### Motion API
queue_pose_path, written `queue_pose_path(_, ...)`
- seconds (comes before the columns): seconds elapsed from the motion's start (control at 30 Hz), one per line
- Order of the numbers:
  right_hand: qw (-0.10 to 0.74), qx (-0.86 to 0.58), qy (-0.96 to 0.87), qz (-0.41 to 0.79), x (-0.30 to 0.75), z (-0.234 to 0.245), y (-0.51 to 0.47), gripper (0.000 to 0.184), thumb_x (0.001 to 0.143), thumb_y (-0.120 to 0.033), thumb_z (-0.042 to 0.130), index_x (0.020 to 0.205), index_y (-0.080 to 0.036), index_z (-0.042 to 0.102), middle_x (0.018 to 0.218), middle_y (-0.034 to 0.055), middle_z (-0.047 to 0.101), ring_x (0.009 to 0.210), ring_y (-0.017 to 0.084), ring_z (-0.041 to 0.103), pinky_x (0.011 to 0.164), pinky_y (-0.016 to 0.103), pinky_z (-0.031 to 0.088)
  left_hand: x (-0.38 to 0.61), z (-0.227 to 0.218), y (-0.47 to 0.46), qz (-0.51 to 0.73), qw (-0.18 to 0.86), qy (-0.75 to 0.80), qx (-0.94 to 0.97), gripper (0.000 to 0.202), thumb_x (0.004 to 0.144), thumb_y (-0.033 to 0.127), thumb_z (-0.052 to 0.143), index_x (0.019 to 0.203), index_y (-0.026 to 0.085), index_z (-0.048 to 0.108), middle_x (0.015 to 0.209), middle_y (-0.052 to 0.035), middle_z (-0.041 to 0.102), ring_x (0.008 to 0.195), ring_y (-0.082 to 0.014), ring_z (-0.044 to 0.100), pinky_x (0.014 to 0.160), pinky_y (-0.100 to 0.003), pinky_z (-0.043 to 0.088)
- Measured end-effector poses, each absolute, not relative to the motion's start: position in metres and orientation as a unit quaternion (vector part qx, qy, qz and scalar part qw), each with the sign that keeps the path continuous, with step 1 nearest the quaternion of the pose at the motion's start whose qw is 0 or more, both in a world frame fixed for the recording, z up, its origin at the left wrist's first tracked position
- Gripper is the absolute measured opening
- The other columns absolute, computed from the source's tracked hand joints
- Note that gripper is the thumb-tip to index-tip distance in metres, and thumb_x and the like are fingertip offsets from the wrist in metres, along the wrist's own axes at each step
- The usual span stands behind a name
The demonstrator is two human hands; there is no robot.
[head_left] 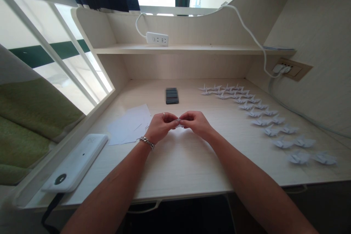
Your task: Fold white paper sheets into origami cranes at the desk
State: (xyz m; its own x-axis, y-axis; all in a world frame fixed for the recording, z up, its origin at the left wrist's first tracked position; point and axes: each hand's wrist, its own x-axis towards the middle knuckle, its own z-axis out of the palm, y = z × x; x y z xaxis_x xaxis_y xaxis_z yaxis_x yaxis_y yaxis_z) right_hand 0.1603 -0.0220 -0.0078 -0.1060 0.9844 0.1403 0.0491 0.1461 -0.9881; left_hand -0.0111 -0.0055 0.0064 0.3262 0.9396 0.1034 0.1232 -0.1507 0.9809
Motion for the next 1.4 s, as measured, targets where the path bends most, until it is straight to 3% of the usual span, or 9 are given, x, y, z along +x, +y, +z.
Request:
queue_pose_path(0.33, 0.53, -0.428, -0.5, 0.535, 0.156, 0.001, -0.028, 0.021, 0.055, -0.026, 0.079, 0.072, -0.015, 0.072, 0.064, 0.0008, 0.067, 0.06, 0.013, 0.062, 0.061, 0.028, 0.052, -0.012, 0.014, -0.009, 0.433, 0.538, 0.382, 0.614, 0.009, 0.063, 0.019, 0.073, 0.069, 0.013, 0.07, 0.06, -0.0003, 0.065, 0.058, -0.0108, 0.059, 0.059, -0.023, 0.05)
queue_pose_path(0.5, 0.502, -0.428, -0.513, 0.549, 0.159, 0.001, -0.028, 0.025, 0.062, -0.034, 0.077, 0.075, -0.014, 0.072, 0.069, 0.004, 0.068, 0.066, 0.015, 0.063, 0.062, 0.028, 0.051, -0.013, 0.01, -0.008, 0.425, 0.496, 0.389, 0.649, 0.009, 0.063, 0.019, 0.073, 0.07, 0.014, 0.071, 0.061, -0.0018, 0.067, 0.058, -0.0126, 0.06, 0.059, -0.025, 0.049)
queue_pose_path(0.83, 0.521, -0.442, -0.59, 0.43, 0.162, -0.006, -0.023, 0.018, 0.067, -0.027, 0.072, 0.079, -0.014, 0.072, 0.07, 0.0037, 0.069, 0.061, 0.014, 0.06, 0.062, 0.028, 0.049, -0.012, 0.008, -0.005, 0.454, 0.538, 0.367, 0.608, 0.019, 0.061, 0.02, 0.076, 0.076, 0.012, 0.067, 0.071, -0.0041, 0.07, 0.066, -0.0152, 0.066, 0.068, -0.03, 0.055)
queue_pose_path(0.93, 0.526, -0.449, -0.617, 0.375, 0.161, -0.006, -0.024, 0.015, 0.07, -0.025, 0.069, 0.081, -0.015, 0.073, 0.077, 0.0052, 0.071, 0.07, 0.017, 0.064, 0.067, 0.029, 0.05, -0.012, 0.008, -0.004, 0.46, 0.54, 0.367, 0.602, 0.023, 0.06, 0.019, 0.077, 0.08, 0.011, 0.067, 0.078, -0.006, 0.072, 0.072, -0.0168, 0.067, 0.072, -0.032, 0.056)
queue_pose_path(1.17, 0.532, -0.447, -0.645, 0.317, 0.159, -0.006, -0.027, 0.012, 0.074, -0.025, 0.067, 0.081, -0.018, 0.073, 0.083, 0.0061, 0.073, 0.078, 0.019, 0.067, 0.075, 0.031, 0.052, -0.013, 0.001, -0.001, 0.466, 0.485, 0.392, 0.627, 0.026, 0.062, 0.028, 0.079, 0.08, 0.012, 0.068, 0.075, -0.0055, 0.07, 0.069, -0.0158, 0.065, 0.069, -0.03, 0.054)
queue_pose_path(1.4, 0.482, -0.477, -0.661, 0.321, 0.16, -0.006, -0.025, 0.015, 0.076, -0.028, 0.064, 0.085, -0.018, 0.072, 0.081, 0.0053, 0.072, 0.075, 0.018, 0.065, 0.07, 0.029, 0.05, -0.013, -0.001, -0.001, 0.465, 0.424, 0.396, 0.669, 0.018, 0.066, 0.029, 0.075, 0.075, 0.014, 0.067, 0.073, -0.0042, 0.07, 0.069, -0.0154, 0.064, 0.068, -0.028, 0.052)
